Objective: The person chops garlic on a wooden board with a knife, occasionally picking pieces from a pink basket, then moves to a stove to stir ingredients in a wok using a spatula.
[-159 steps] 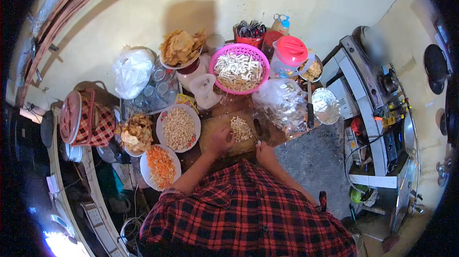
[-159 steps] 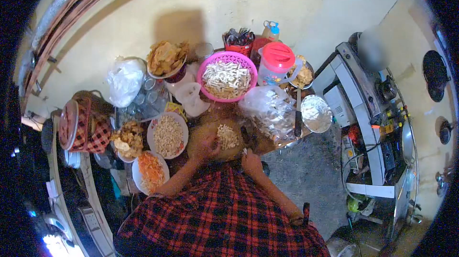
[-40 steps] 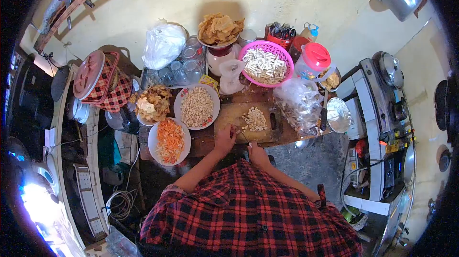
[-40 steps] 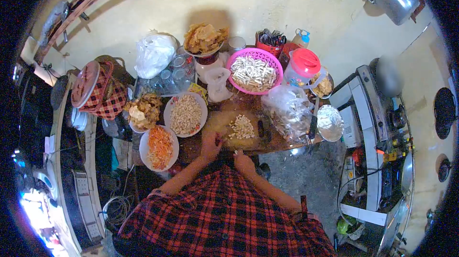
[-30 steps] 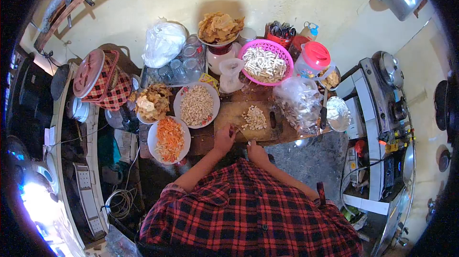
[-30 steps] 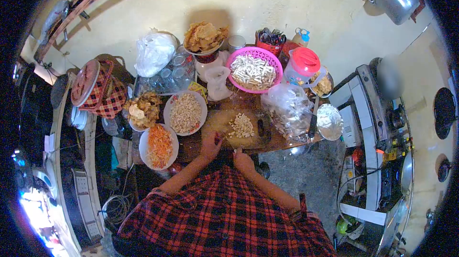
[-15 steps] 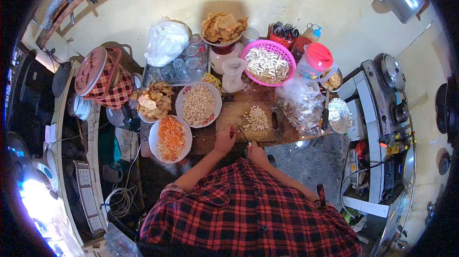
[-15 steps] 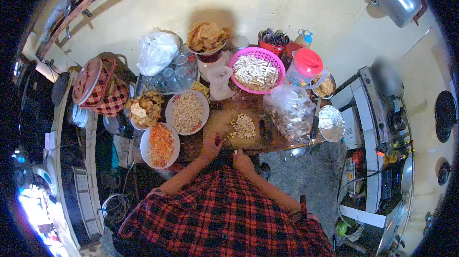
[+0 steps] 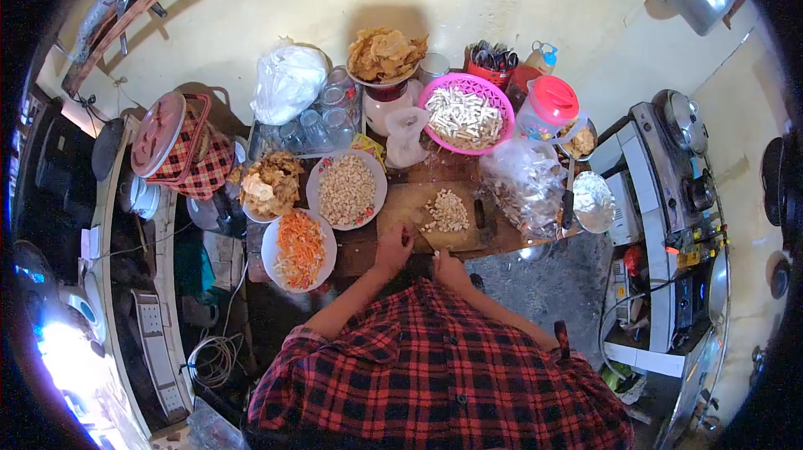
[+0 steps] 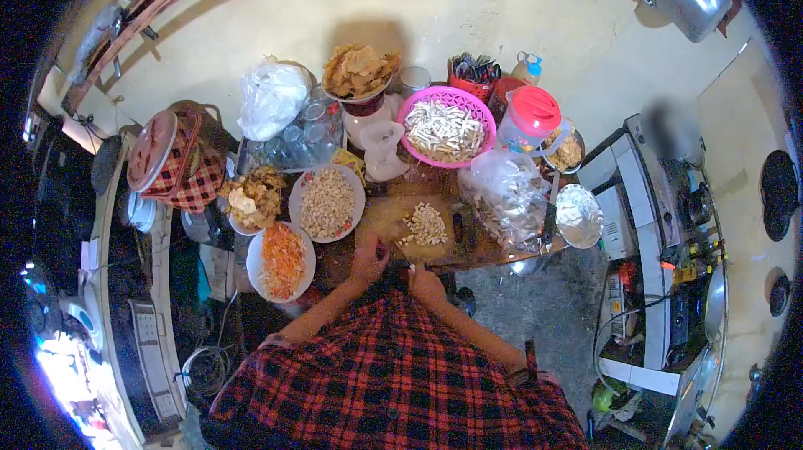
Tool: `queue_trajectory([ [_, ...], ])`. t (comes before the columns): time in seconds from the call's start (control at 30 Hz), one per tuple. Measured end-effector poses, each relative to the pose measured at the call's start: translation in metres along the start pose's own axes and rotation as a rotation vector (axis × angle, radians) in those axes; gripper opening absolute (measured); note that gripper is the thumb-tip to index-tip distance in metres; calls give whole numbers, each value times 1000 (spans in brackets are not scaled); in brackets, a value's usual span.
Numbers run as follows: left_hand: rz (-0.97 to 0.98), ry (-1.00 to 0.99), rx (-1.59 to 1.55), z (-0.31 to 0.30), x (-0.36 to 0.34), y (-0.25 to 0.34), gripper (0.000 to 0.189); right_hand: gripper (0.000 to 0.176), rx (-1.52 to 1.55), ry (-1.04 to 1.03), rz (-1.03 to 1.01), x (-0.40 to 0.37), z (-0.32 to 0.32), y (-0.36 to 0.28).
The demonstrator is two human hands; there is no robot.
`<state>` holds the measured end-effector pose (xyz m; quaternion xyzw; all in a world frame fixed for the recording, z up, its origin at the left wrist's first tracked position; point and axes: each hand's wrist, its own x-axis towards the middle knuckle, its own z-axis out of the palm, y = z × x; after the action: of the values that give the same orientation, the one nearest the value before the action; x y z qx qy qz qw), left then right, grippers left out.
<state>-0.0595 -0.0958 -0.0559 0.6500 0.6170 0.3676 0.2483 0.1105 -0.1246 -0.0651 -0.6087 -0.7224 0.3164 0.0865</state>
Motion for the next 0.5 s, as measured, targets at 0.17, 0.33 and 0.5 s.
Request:
queue_trajectory([
  [0.17,46,-53,18,9,6,-6,24,35,54,95,6,-3,-22,16],
  [0.33,0,-145,-56,37,31,-2,24,33,216,158,1,-17,-43,39],
  [0.5,172,-126,-123,29,49,37,24,33,285,245,45,-42,-57,71],
])
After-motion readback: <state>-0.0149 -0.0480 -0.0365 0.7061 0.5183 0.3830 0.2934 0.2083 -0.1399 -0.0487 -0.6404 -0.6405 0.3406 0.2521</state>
